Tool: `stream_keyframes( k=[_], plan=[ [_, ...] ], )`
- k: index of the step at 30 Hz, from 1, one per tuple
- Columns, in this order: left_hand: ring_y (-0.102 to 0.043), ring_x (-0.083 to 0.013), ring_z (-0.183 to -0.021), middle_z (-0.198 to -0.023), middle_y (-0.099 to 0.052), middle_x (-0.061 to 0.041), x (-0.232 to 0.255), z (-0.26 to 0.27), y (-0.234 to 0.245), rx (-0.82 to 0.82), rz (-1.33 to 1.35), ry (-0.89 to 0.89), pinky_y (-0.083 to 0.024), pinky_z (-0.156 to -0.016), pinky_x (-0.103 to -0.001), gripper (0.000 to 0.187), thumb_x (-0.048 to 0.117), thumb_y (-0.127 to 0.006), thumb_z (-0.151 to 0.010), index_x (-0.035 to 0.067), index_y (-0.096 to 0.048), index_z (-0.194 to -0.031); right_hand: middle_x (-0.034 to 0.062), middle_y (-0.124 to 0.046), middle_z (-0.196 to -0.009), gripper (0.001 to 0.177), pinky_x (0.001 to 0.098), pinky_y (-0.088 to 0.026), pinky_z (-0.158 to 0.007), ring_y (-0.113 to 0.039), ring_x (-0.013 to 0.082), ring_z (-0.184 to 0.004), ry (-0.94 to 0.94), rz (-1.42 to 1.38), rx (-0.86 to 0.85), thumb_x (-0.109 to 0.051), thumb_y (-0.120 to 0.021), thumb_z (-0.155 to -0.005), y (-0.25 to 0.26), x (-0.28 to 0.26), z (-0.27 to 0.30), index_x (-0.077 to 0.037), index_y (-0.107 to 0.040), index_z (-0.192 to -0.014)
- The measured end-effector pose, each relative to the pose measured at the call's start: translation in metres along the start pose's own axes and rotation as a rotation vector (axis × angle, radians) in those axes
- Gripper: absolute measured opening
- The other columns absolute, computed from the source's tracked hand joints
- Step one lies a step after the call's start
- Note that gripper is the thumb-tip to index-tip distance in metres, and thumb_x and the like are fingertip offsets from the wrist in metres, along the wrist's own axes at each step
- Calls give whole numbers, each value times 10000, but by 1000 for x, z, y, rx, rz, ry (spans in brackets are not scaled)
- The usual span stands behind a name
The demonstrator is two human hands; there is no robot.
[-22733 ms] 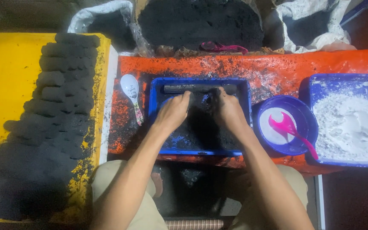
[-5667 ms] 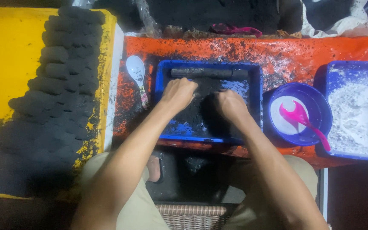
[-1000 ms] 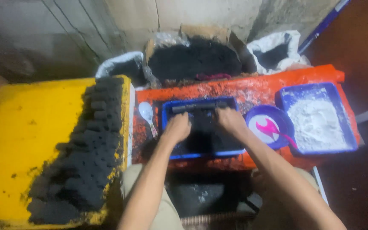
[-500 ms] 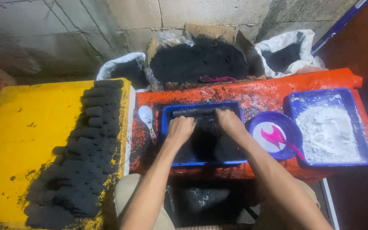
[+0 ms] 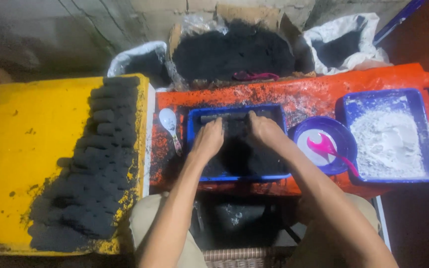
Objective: The person repeatedly scoops black powder from a bag into a blue tray, then uses a cylindrical roller to compress the powder into cylindrical briquettes. The finished briquettes are placed on a yellow tray to the left.
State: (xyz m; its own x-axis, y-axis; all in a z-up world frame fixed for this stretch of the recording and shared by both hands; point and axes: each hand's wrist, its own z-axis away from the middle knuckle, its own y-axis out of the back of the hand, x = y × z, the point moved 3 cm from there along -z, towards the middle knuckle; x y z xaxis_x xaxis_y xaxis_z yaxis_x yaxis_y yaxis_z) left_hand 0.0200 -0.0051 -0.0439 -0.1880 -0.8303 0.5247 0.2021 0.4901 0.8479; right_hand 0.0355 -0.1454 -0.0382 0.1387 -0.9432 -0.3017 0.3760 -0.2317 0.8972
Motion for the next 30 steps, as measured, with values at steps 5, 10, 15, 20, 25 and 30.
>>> stream_keyframes(
  k=[5,10,15,20,25,30],
  plan=[
    [-612,-305,-782,-828,-621,-164,0,-4,3,28,-67,-32,-495,-637,-398,272,136,-452,-785,7,-579,-988,234,-585,-797,315,418,-502,-629,-602,353,-751,161,54,156,-21,-401,-768,-18,23,-11,29,-446,-1076],
    [-609,-313,-755,-808,-624,-163,4,-5,5,69,-45,-38,-500,-605,-401,231,169,-482,-780,31,-610,-915,164,-587,-548,161,379,-496,-485,-617,309,-562,286,74,279,-101,-464,-755,-22,29,-15,-36,-611,-740],
    [-573,-369,-870,-909,-583,-250,20,9,21,-107,10,-93,-477,-709,-413,293,-4,-425,-776,-86,-525,-1039,169,-583,-540,176,382,-494,-500,-615,304,-559,216,186,244,-109,-494,-718,-46,52,-35,-34,-641,-658],
    [-594,-366,-761,-762,-605,-222,-1,-1,-8,-65,-37,-67,-490,-621,-436,191,71,-487,-760,-37,-590,-879,217,-604,-654,194,423,-504,-561,-618,351,-664,194,16,182,-106,-554,-711,-51,45,-35,16,-605,-853],
    [-607,-354,-700,-671,-606,-195,-4,-3,-13,-35,-106,-41,-495,-601,-426,161,132,-566,-726,-5,-620,-790,163,-620,-692,305,399,-516,-576,-627,306,-681,170,119,243,-167,-540,-733,-77,62,-43,-30,-550,-1005],
    [-494,-327,-1055,-1086,-537,-197,-34,-2,-48,-204,-110,84,-380,-882,-457,411,290,-506,-790,48,-515,-1121,156,-628,-713,213,369,-513,-585,-633,278,-660,158,266,263,-123,-471,-752,-107,75,-34,-76,-615,-901]
  ],
)
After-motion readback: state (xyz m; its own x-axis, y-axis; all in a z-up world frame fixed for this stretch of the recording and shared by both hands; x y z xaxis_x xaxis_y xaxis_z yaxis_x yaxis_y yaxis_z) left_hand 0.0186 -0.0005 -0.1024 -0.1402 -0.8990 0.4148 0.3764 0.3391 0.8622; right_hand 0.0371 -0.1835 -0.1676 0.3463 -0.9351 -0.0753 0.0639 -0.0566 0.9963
